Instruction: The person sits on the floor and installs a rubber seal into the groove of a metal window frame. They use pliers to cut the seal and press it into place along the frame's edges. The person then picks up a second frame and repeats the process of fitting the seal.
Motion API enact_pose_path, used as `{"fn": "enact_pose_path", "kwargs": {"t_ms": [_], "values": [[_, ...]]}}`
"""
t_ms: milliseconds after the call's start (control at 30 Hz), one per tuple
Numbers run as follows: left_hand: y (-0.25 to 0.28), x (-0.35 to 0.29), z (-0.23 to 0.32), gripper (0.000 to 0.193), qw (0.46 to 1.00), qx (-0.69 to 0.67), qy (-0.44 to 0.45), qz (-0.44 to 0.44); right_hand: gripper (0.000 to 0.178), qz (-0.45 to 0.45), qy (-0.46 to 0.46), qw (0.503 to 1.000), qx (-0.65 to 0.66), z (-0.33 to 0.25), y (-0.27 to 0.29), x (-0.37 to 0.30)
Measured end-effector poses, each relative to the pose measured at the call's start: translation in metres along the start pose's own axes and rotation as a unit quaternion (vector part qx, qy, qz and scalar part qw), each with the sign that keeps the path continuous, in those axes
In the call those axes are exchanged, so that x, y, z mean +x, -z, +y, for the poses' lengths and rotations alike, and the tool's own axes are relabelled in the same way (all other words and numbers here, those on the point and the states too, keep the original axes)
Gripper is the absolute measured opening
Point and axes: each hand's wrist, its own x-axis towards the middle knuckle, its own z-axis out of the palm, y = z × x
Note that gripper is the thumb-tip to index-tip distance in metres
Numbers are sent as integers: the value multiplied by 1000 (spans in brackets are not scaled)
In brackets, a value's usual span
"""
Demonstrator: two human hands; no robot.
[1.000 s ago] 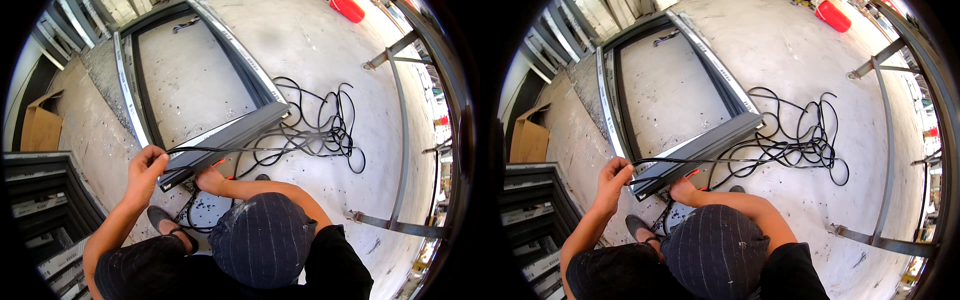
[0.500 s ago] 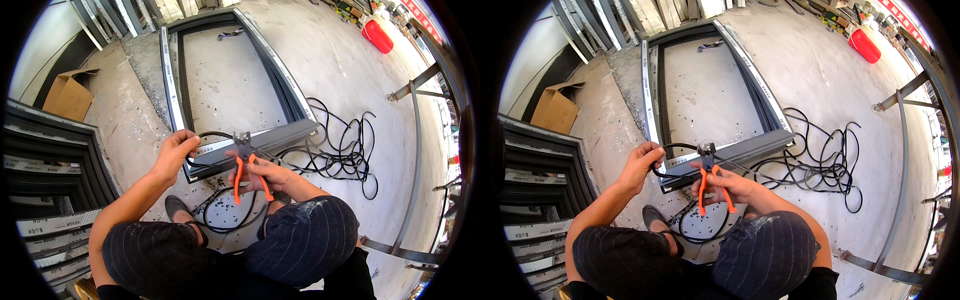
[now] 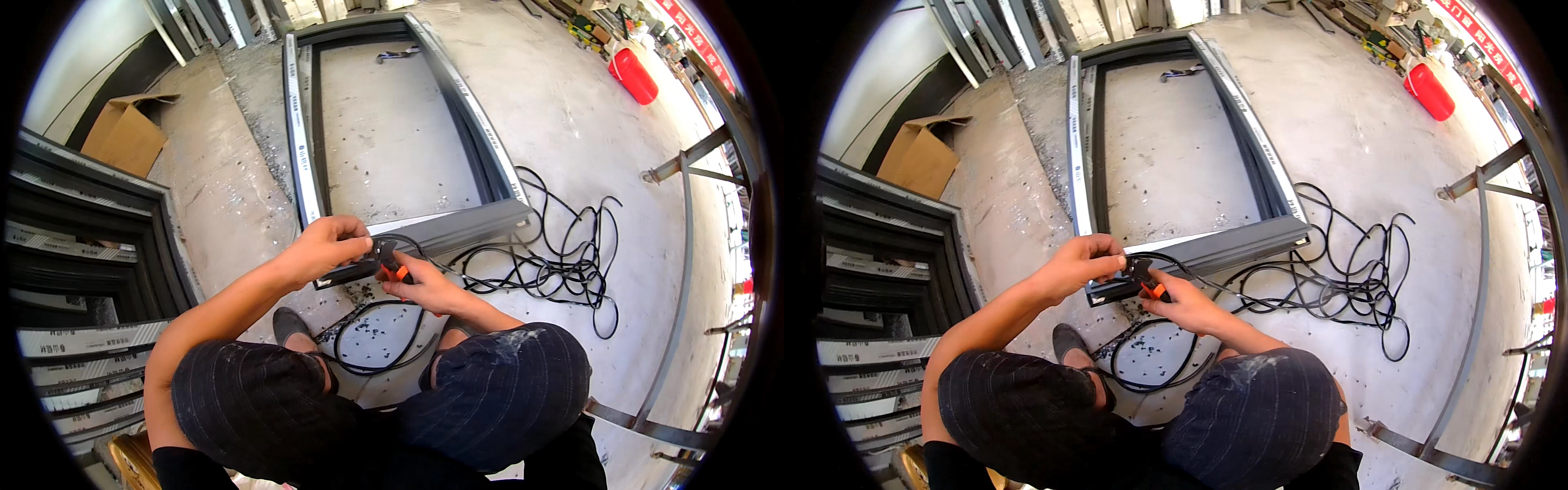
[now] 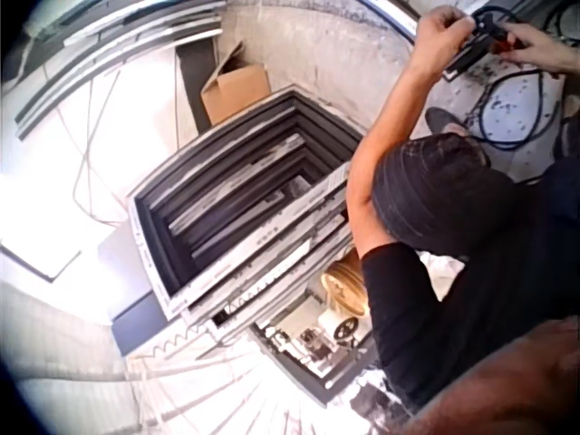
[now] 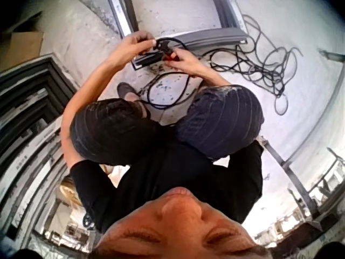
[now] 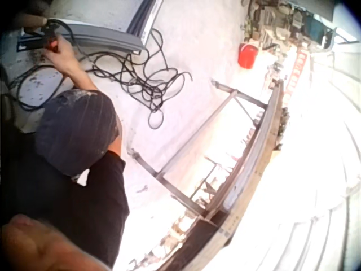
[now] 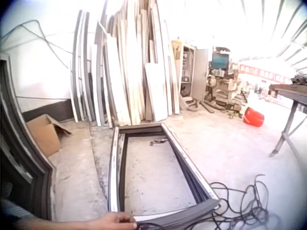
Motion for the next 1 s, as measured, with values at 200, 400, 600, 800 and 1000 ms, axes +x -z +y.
{"fn": "enact_pose_path", "kwargs": {"t_ms": [200,400,600,800,1000], "values": [[6,0,-9,20,1000,11,-3,7,31,-35,-24,985,164,-6,-10,-4],[6,7,-15,25,994,104,-22,24,30,21,-5,997,80,-1,-11,-5],[7,8,-22,26,976,214,-25,15,35,89,67,978,-175,4,-7,-1],[5,8,-16,27,960,278,-15,9,32,93,82,957,-263,0,-3,-4],[6,7,-14,27,948,319,2,2,31,94,82,935,-332,-5,-3,-6]]}}
